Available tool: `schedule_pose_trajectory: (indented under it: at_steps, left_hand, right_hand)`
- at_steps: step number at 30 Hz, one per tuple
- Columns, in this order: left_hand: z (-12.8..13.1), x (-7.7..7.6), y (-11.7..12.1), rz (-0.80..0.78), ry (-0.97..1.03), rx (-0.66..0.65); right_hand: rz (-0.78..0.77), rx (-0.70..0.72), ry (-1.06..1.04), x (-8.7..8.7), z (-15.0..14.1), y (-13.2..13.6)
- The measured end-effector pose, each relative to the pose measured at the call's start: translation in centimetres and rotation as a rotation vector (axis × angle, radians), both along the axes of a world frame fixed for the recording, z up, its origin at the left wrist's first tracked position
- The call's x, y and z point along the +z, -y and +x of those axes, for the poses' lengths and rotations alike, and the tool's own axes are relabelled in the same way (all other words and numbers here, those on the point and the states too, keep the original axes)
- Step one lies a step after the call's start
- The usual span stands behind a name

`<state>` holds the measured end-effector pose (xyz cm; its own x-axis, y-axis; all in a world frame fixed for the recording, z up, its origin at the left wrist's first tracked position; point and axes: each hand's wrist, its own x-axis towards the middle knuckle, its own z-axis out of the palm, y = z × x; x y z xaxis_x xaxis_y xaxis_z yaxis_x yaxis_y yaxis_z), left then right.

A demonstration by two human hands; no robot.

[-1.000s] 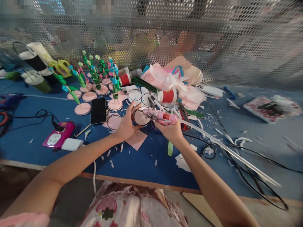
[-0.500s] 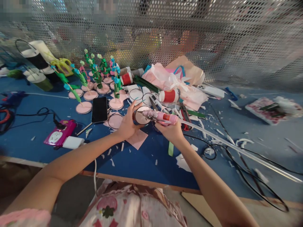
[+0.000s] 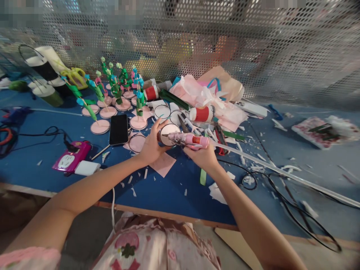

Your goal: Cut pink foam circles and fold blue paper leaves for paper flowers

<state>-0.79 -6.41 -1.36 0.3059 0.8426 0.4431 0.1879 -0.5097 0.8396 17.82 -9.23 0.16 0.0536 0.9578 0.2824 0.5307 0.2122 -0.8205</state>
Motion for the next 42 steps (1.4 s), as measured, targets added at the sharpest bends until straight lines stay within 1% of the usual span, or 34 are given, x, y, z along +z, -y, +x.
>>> schedule_pose_trajectory:
  at_steps: [4, 9, 15, 26, 29, 32, 36, 39, 42]
  left_hand:
    - [0.0, -0.1, -0.2, 0.0, 0.03, 0.003]
    - [-0.1, -0.3, -0.4, 0.028, 0.019, 0.025]
    - [-0.2, -0.1, -0.6, 0.061, -0.004, 0.061]
    - [-0.5, -0.3, -1.1, 0.088, 0.014, 0.111]
    - [-0.5, -0.4, -1.1, 0.075, 0.028, 0.134]
    - [-0.5, -0.5, -1.2, 0.057, 0.045, 0.142]
    - [-0.6, -0.6, -1.3, 0.076, 0.029, 0.162]
    - [-0.6, -0.7, -1.5, 0.079, 0.021, 0.172]
    - [-0.7, -0.8, -1.6, 0.071, 0.015, 0.178]
  right_hand:
    - [-0.005, -0.004, 0.01, -0.2, 0.0, 0.0]
    - [0.005, 0.003, 0.027, -0.3, 0.0, 0.0]
    - [-0.021, 0.002, 0.032, -0.4, 0.0, -0.1]
    - [-0.073, 0.023, 0.059, 0.3, 0.0, 0.0]
    - [-0.05, 0.023, 0.068, 0.4, 0.0, 0.0]
    - [0.012, 0.045, 0.081, 0.5, -0.1, 0.0]
    - [0.094, 0.094, 0.088, 0.8, -0.3, 0.1]
    - [0.093, 0.111, 0.086, 0.9, -0.3, 0.1]
    - [0.061, 0.096, 0.085, 0.7, -0.2, 0.0]
